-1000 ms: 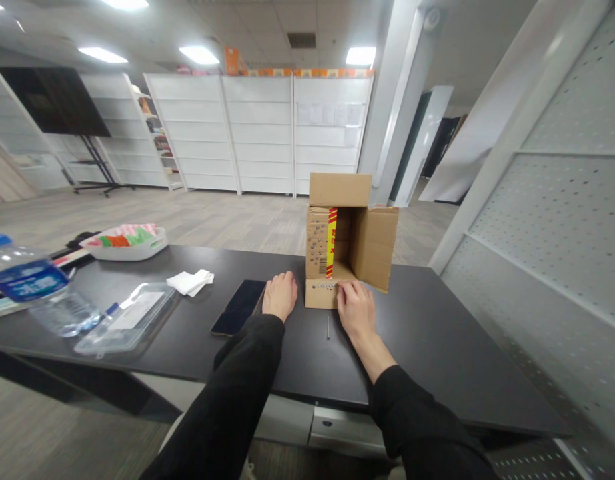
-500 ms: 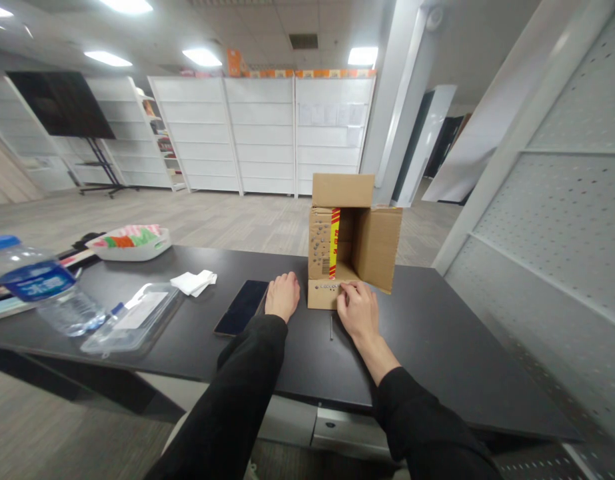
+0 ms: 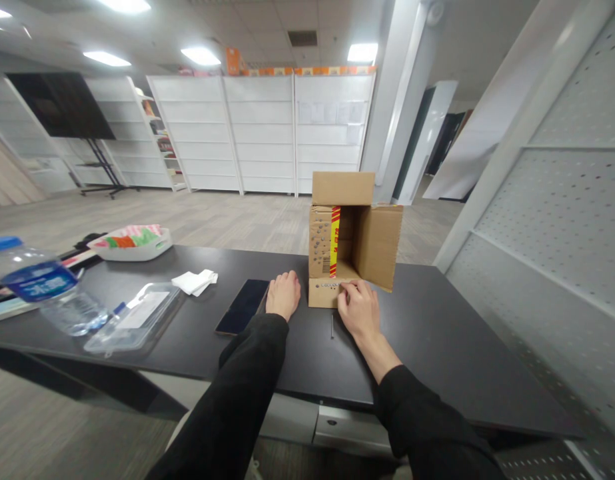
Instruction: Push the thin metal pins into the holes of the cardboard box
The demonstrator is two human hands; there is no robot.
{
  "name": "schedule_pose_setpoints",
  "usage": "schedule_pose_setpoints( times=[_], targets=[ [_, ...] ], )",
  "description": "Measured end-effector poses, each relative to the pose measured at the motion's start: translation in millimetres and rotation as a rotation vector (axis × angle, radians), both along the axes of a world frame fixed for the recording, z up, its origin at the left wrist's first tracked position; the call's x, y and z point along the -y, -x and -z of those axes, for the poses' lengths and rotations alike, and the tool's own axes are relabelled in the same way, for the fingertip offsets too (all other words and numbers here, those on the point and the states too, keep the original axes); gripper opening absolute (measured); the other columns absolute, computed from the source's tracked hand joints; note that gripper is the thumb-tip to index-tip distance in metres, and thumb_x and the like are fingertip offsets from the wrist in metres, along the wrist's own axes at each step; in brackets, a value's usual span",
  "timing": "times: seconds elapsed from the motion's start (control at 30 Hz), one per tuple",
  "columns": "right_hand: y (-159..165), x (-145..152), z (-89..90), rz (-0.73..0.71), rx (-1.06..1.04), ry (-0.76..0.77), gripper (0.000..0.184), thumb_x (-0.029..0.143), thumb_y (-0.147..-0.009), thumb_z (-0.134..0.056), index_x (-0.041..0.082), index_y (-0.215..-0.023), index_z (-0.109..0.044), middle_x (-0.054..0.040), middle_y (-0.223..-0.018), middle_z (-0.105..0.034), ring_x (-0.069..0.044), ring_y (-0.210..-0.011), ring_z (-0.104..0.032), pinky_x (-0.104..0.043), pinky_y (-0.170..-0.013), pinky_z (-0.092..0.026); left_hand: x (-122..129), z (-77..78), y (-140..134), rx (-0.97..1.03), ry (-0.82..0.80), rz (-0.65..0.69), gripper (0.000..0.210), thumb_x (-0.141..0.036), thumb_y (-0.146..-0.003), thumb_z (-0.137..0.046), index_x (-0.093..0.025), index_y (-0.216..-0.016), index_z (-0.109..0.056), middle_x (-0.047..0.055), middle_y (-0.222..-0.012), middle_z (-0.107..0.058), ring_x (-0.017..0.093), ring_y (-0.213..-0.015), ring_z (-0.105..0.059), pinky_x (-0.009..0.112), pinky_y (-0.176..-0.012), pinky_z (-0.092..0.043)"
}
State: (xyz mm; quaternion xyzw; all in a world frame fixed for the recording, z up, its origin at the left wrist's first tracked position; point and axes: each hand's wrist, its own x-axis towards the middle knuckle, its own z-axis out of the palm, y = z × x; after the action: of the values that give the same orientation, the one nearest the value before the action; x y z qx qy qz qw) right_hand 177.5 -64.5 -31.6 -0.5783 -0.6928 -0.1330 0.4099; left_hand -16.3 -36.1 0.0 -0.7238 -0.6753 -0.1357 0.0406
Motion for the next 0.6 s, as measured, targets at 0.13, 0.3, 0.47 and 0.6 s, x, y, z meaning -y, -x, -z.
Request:
schedule_pose_setpoints(
  times=[0.13, 0.3, 0.47, 0.6],
  targets=[
    [0.3, 1.0, -0.9, 0.003, 0.001, 0.004, 0.025, 0.017, -0.089, -0.051, 0.019, -0.097, -0.074, -0.0102, -0.099, -0.068, -0.024, -0.09, -0.058, -0.036, -0.076, -0.039, 0.2, -0.8, 0.0, -0.003, 0.002, -0.005, 0.026, -0.024, -0.104, -0.035, -0.017, -0.108, -0.059, 0.012, -0.11, -0.068, 0.025, -0.108, -0.061, 0.036, -0.09, -0.042],
    [0.2, 3.3, -2.6, 0.002, -0.007, -0.002, 0.025, 0.016, -0.088, -0.051, 0.019, -0.098, -0.074, -0.0096, -0.1, -0.069, -0.024, -0.092, -0.059, -0.036, -0.077, -0.037, -0.3, -0.5, 0.5, -0.003, -0.005, -0.006, 0.026, -0.024, -0.104, -0.034, -0.017, -0.108, -0.059, 0.012, -0.108, -0.068, 0.025, -0.107, -0.062, 0.036, -0.09, -0.042],
    [-0.6, 6.7, -5.8, -0.026, -0.012, 0.026, 0.023, 0.014, -0.088, -0.052, 0.019, -0.098, -0.073, -0.0084, -0.101, -0.07, -0.023, -0.094, -0.06, -0.035, -0.078, -0.036, -1.1, 1.8, 0.8, -0.012, -0.009, -0.001, 0.025, -0.024, -0.104, -0.035, -0.017, -0.108, -0.059, 0.012, -0.11, -0.067, 0.025, -0.108, -0.061, 0.036, -0.09, -0.042],
    [-1.7, 9.3, -7.6, -0.06, -0.023, 0.05, 0.023, 0.015, -0.089, -0.051, 0.019, -0.098, -0.073, -0.0082, -0.102, -0.07, -0.022, -0.097, -0.061, -0.035, -0.08, -0.037, -1.6, 3.2, 0.7, -0.019, -0.025, 0.0, 0.025, -0.024, -0.104, -0.036, -0.017, -0.108, -0.06, 0.011, -0.11, -0.068, 0.026, -0.107, -0.061, 0.037, -0.088, -0.043]
  ],
)
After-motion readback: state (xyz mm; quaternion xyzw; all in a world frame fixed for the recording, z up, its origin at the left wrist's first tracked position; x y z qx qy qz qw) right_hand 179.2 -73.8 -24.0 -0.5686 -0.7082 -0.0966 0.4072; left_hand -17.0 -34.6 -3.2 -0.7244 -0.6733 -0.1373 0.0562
